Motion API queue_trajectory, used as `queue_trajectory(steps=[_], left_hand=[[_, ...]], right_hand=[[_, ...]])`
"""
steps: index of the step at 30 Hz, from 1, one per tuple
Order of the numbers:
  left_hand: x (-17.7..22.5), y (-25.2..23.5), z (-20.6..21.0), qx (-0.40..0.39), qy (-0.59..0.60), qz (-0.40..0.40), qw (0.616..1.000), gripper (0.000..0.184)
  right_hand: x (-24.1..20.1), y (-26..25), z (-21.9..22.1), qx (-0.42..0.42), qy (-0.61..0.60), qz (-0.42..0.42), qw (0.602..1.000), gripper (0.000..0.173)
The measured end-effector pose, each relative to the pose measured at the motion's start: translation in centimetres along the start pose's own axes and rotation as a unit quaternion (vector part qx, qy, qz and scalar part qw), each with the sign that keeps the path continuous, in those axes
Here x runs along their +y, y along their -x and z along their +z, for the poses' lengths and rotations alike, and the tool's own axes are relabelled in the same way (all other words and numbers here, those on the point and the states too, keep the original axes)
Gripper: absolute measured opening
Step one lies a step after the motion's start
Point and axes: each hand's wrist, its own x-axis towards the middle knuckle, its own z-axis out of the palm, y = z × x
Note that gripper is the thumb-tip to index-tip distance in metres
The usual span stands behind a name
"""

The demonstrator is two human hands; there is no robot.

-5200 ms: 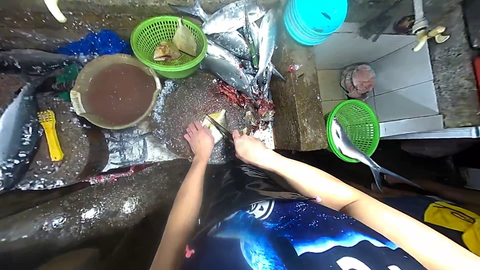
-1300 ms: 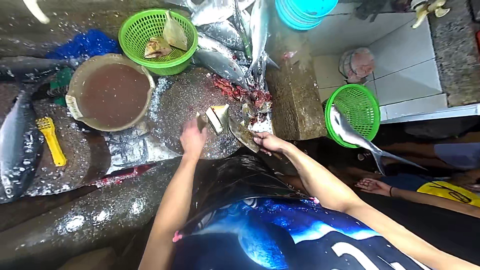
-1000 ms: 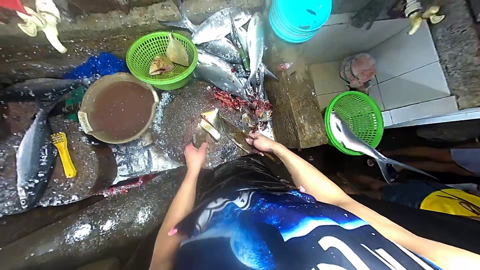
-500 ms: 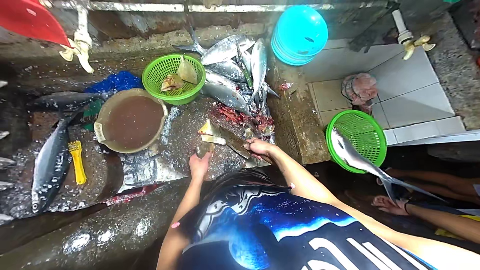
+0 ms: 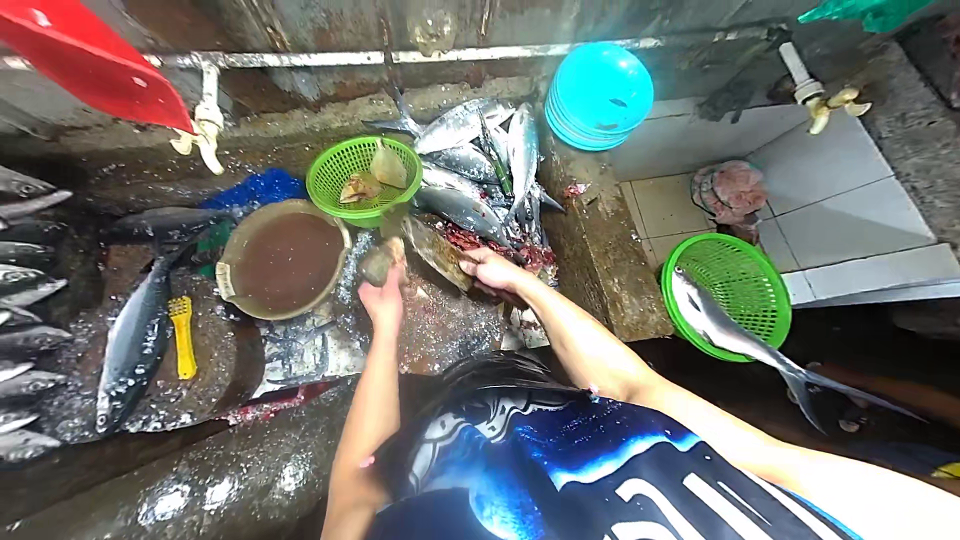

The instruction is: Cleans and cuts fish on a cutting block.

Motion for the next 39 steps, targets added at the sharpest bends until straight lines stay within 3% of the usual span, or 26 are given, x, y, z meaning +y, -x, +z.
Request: queue_trajectory(steps=[4,7,9,11,13,15,18,20,25,30,39], left_hand=[[5.7,-2.8,-1.6,0.0,-0.013,0.104,0.994,0.04],[3.5,-2.9,-3.3,-0.006,0.022,0.06,0.998,0.046],[0.7,-2.2,-3.9,-0.001,0.047,0.016,0.999,0.05],[-1.1,-1.0,-3.8,0.004,-0.001,-0.033,0.999,0.056],[-1.8,0.1,-3.8,-0.042,-0.099,-0.031,0.994,0.059],[-2.6,0.6,-4.0,-0.138,-0.227,0.016,0.964,0.06],[-4.0,-0.1,-3.6,-0.281,-0.412,0.066,0.864,0.052],[-4.9,-0.2,-3.4,-0.324,-0.452,0.077,0.827,0.053],[-5.2,-1.3,-3.3,-0.355,-0.435,0.076,0.824,0.057],[-5.2,-1.6,-3.4,-0.377,-0.418,0.098,0.821,0.054],[-5.3,-0.9,-3.5,-0.388,-0.377,0.111,0.834,0.054]], right_hand=[[-4.0,-0.8,-2.0,0.045,0.11,-0.005,0.993,0.04],[-0.2,-0.8,-0.9,0.054,0.139,0.017,0.989,0.04],[2.0,0.1,0.2,0.016,0.137,0.037,0.99,0.041],[4.0,1.4,1.3,-0.025,0.142,0.058,0.988,0.04],[5.4,2.5,2.0,-0.044,0.159,0.062,0.984,0.04],[5.9,3.7,2.1,-0.04,0.185,0.048,0.981,0.043],[5.2,5.9,0.9,-0.002,0.239,0.002,0.971,0.038],[4.7,7.5,0.1,-0.004,0.318,-0.025,0.948,0.034],[4.3,9.2,-0.1,-0.045,0.487,-0.055,0.87,0.021],[3.7,9.3,0.6,-0.032,0.518,-0.087,0.851,0.024],[-3.8,10.0,2.2,-0.092,0.56,-0.037,0.823,0.019]])
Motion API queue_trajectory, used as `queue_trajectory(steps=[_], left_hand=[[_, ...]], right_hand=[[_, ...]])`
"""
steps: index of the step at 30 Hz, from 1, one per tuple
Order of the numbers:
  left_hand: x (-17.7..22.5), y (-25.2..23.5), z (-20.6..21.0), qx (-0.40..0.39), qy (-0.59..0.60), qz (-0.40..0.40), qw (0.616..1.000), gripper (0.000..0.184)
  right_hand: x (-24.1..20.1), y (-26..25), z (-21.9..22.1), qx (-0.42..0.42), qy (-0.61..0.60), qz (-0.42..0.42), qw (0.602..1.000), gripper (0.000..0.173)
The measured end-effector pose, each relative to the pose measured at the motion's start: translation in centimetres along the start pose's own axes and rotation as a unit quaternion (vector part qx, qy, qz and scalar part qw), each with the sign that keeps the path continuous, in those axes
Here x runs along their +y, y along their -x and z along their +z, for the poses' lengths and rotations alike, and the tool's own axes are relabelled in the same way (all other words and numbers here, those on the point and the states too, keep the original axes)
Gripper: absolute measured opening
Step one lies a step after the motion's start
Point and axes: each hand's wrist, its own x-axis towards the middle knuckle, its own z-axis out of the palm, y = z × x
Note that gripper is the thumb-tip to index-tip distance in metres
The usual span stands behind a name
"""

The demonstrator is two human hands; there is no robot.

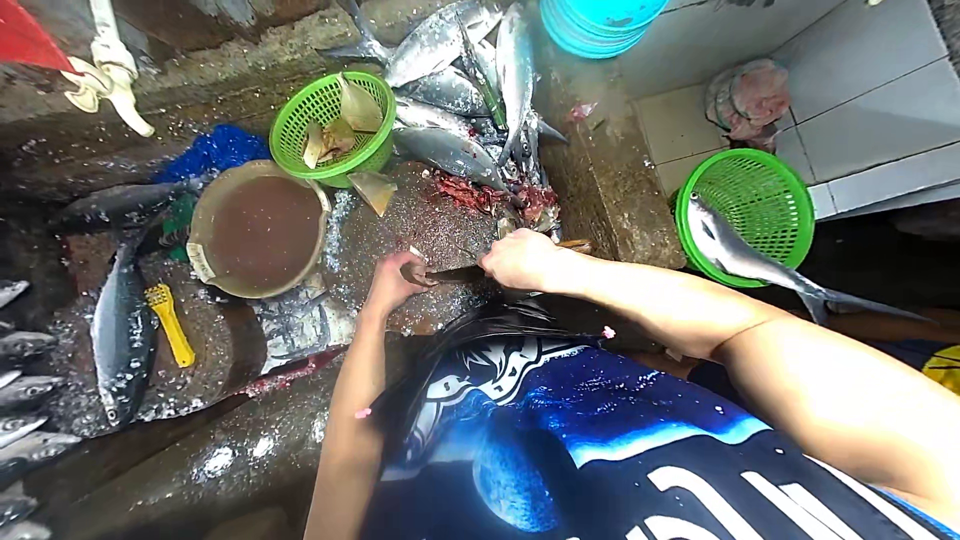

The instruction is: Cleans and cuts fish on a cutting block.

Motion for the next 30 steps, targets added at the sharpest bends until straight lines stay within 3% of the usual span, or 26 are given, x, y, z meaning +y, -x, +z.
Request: queue_trajectory(steps=[8,17,22,30], left_hand=[[0.9,0.0,0.4,0.02,0.002,-0.044,0.999,0.052],[0.4,-0.2,0.4,0.001,0.001,-0.029,1.0,0.061],[-0.6,-0.7,0.0,-0.016,0.009,0.007,1.0,0.063],[1.0,-1.1,1.0,0.019,-0.008,-0.051,0.999,0.058]], right_hand=[[-2.1,-0.1,-3.5,-0.07,0.002,0.06,0.996,0.017],[-4.2,-2.2,-2.8,-0.075,-0.053,0.082,0.992,0.014],[-5.1,-3.4,1.3,0.003,-0.107,0.078,0.991,0.009],[-1.6,-1.0,6.4,0.103,-0.08,0.081,0.988,0.02]])
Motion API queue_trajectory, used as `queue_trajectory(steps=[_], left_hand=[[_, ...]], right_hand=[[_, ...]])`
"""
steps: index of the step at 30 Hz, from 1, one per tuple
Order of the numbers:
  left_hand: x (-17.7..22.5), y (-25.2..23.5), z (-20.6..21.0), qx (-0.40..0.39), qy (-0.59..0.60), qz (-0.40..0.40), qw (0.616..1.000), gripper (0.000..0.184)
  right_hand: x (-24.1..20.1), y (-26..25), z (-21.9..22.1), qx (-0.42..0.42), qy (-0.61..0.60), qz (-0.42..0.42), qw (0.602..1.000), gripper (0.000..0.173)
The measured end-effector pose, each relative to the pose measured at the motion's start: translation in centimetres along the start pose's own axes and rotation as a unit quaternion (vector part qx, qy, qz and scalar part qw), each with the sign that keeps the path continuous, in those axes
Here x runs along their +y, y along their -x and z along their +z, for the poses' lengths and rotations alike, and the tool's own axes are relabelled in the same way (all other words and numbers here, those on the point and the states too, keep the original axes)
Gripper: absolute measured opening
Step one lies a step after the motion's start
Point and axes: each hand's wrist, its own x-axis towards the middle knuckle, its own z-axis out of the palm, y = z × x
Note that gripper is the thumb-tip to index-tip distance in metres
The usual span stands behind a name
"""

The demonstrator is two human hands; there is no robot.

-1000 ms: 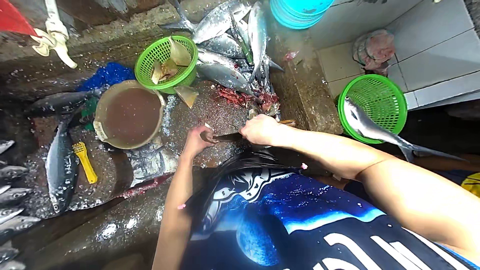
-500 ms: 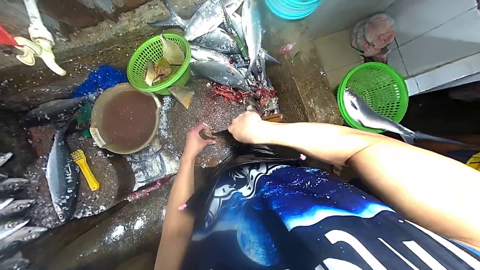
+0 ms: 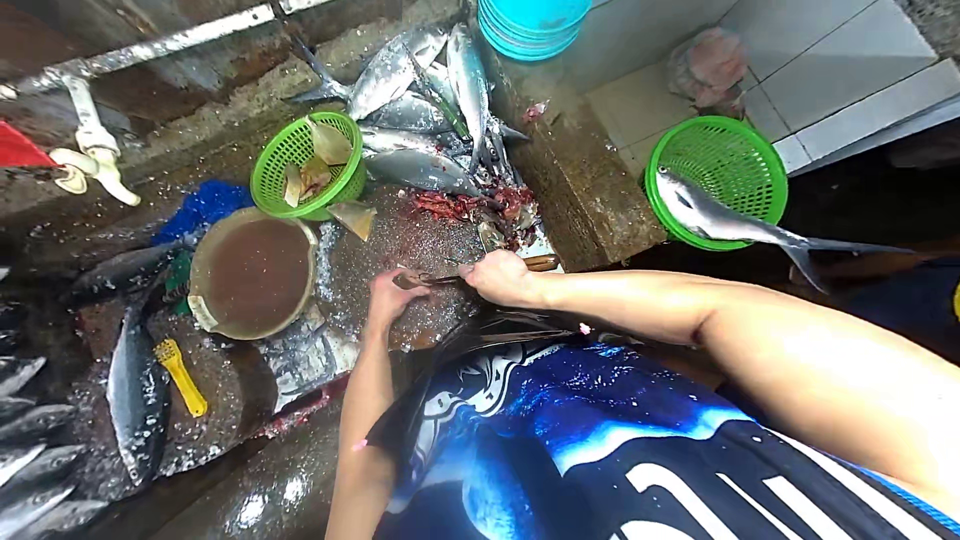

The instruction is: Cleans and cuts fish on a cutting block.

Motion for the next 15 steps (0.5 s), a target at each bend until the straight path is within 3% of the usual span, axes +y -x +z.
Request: queue_trajectory(steps=[6,10,15], left_hand=[[1.6,-1.1,0.0,0.024,0.014,-0.072,0.997,0.051],[3.2,-1.6,0.5,0.045,-0.003,-0.171,0.984,0.066],[3.6,-1.6,1.2,0.084,0.037,-0.221,0.971,0.071]], right_hand=[[2.0,0.3,1.9,0.01,-0.01,0.057,0.998,0.026],[1.6,0.4,1.9,-0.017,-0.069,0.091,0.993,0.027],[1.6,0.2,1.8,-0.041,-0.132,0.096,0.986,0.02]])
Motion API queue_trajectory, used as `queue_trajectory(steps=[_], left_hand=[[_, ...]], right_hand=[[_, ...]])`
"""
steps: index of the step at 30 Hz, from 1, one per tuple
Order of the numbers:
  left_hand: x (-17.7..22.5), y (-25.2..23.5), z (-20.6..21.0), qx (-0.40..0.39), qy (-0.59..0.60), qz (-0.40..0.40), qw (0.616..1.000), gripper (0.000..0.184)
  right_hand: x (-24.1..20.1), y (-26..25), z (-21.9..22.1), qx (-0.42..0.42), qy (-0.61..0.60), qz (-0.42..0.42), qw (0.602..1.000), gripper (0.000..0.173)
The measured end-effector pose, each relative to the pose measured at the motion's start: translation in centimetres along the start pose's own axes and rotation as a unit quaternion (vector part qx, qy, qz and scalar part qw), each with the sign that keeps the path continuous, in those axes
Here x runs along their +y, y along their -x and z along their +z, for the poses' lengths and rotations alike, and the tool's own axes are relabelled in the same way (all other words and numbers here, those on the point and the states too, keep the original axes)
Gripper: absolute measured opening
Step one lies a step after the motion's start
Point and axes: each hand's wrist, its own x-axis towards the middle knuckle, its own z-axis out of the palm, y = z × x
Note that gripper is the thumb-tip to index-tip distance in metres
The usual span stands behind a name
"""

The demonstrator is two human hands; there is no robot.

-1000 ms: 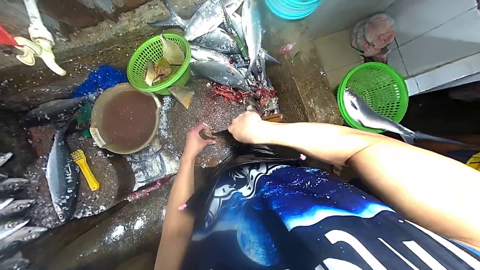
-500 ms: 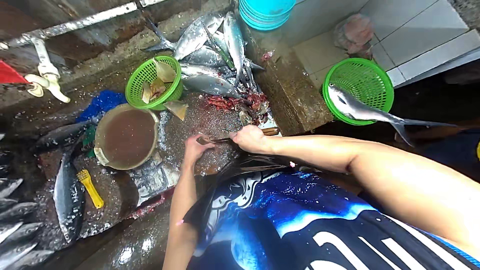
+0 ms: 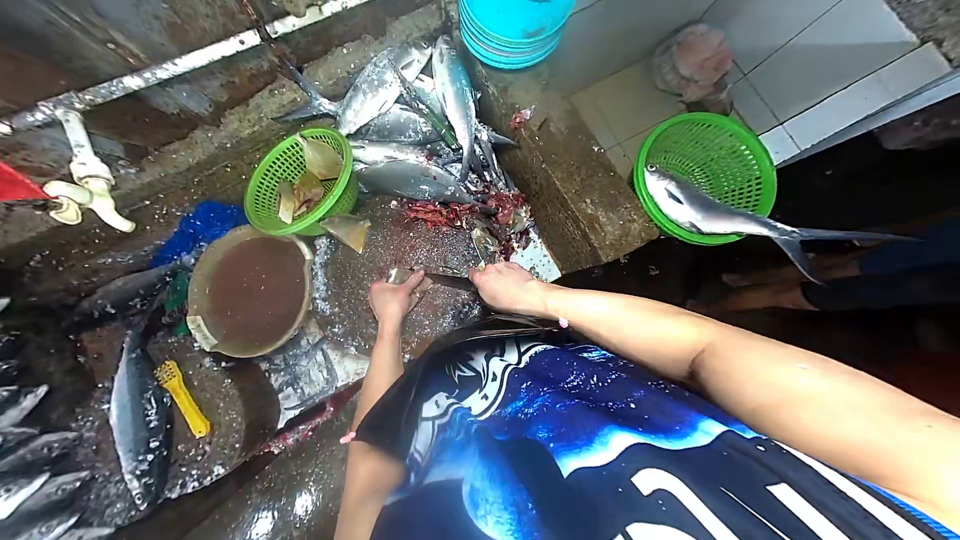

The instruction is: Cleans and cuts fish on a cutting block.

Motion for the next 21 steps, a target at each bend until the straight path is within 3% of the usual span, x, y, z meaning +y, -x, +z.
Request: queue_trajectory(steps=[8,13,17,19,21], left_hand=[[-0.1,1.7,0.9,0.044,0.06,-0.05,0.996,0.071],[-3.0,4.1,2.1,0.103,0.224,-0.063,0.967,0.057],[-4.6,6.6,-2.2,0.185,0.184,-0.042,0.964,0.065],[-4.2,6.9,-5.5,0.188,0.254,-0.028,0.948,0.061],[-2.6,6.5,-9.5,0.16,0.392,0.012,0.906,0.047]], right_hand=[[1.0,-2.4,-0.6,-0.125,-0.111,0.037,0.985,0.033],[1.3,-3.4,0.0,-0.147,-0.162,0.065,0.974,0.039],[1.7,-3.0,0.2,-0.137,-0.149,0.068,0.977,0.042],[2.0,-2.3,0.7,-0.082,-0.152,0.068,0.983,0.04],[2.1,-1.4,1.6,0.001,-0.163,0.065,0.984,0.039]])
